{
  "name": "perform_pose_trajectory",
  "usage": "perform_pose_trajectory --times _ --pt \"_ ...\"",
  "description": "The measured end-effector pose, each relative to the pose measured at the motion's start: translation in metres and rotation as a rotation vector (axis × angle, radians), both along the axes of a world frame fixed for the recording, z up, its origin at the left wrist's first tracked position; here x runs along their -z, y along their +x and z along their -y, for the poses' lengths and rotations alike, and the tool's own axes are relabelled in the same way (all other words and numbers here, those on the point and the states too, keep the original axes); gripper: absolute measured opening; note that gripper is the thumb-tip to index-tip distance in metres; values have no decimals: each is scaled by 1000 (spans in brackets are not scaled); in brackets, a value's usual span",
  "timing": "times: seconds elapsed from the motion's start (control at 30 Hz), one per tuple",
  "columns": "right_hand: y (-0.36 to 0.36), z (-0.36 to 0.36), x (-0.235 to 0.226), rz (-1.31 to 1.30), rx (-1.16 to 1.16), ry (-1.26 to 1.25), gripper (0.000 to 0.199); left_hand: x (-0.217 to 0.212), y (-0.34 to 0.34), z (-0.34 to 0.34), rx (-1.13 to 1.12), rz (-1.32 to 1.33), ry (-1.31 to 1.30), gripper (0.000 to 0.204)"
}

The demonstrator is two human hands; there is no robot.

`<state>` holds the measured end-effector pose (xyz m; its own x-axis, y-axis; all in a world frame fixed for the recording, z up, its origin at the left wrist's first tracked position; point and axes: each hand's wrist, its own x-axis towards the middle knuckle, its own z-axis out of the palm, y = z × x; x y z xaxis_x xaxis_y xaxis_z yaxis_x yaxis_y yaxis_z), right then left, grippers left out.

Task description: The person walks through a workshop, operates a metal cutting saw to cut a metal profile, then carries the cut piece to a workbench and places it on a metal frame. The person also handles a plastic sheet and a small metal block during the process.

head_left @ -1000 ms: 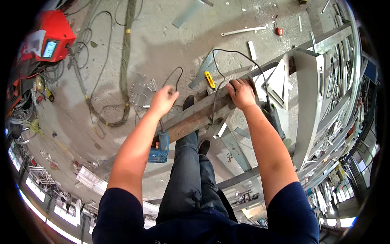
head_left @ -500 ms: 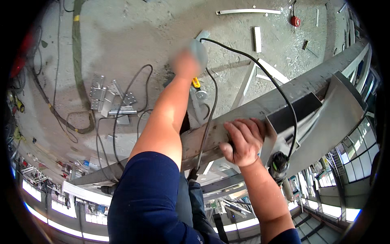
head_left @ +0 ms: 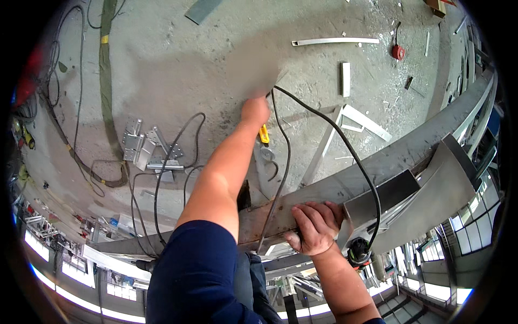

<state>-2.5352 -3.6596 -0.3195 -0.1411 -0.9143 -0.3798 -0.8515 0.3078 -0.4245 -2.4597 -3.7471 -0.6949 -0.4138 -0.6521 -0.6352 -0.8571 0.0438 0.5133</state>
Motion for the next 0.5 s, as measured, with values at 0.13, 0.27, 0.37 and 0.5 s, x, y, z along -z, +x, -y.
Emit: perform_pose_trajectory --times 0.13,0.27,0.37,0.5 --pt "-1 2 1 -11 21 -43 41 -37 -10 105 -335 -196 -36 44" --pt "1 1 1 -50 39 -13 38 -64 -22 201 -378 -130 81 61" --pt "4 6 3 -64 13 9 39 -41 -1 268 -352 -9 -183 39" --pt "5 5 1 -80 9 2 39 -12 14 312 -165 225 -411 43"
